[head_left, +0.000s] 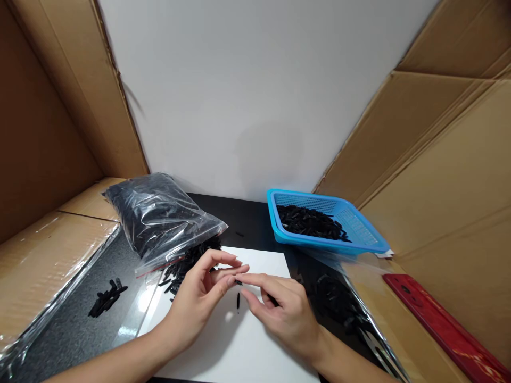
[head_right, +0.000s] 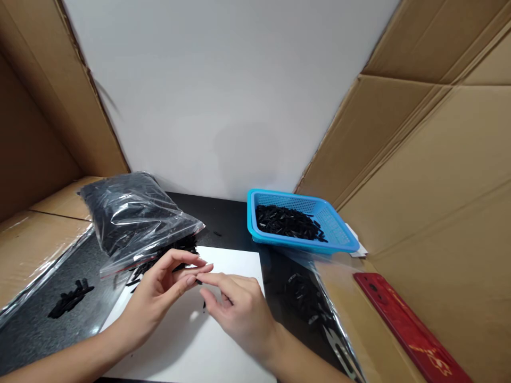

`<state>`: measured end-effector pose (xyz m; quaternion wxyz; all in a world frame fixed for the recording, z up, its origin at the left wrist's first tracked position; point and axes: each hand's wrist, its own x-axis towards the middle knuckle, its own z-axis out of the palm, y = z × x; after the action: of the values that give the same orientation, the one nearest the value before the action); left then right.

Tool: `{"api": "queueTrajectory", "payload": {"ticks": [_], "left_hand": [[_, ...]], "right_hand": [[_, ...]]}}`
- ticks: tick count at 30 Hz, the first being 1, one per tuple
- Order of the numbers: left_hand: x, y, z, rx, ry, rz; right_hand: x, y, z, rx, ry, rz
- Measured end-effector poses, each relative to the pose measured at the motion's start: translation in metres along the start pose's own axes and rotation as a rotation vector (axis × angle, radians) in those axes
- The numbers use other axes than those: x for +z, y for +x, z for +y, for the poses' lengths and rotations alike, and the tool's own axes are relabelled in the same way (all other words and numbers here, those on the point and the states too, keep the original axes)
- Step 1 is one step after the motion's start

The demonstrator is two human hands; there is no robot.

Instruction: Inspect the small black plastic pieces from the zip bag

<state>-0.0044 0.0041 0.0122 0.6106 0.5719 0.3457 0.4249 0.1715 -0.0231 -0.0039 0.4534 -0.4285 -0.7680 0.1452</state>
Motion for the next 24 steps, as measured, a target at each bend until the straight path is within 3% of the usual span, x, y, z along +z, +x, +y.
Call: {"api": "queueTrajectory", "payload": {"ticks": [4, 6, 10, 12, 14, 20, 24], "left_hand": [[-0.004, 0.0, -0.004, -0.004, 0.061, -0.028], [-0.009, 0.002, -0.008, 0.044, 0.197, -0.071], [-0.021, 0.008, -0.016, 0.207, 0.695, -0.306], [-0.025, 0.01, -0.018, 0.255, 0.829, -0.442], [-0.025, 0.011, -0.019, 0.309, 0.874, -0.497], [-0.023, 0.012, -0.019, 0.395, 0.921, -0.443], [-0.022, 0.011, -0.021, 0.369, 0.854, -0.396]], "right_hand": [[0.0, 0.0, 0.0, 0.046, 0.026, 0.041], [-0.001, 0.001, 0.0, 0.094, 0.056, 0.08], [-0.006, 0.002, -0.001, 0.104, 0.094, 0.145], [-0.008, 0.002, -0.003, 0.078, 0.091, 0.156], [-0.008, 0.002, -0.005, 0.052, 0.089, 0.156], [-0.01, 0.002, -0.008, 0.011, 0.082, 0.175], [-0.011, 0.002, -0.01, 0.012, 0.088, 0.176]]}}
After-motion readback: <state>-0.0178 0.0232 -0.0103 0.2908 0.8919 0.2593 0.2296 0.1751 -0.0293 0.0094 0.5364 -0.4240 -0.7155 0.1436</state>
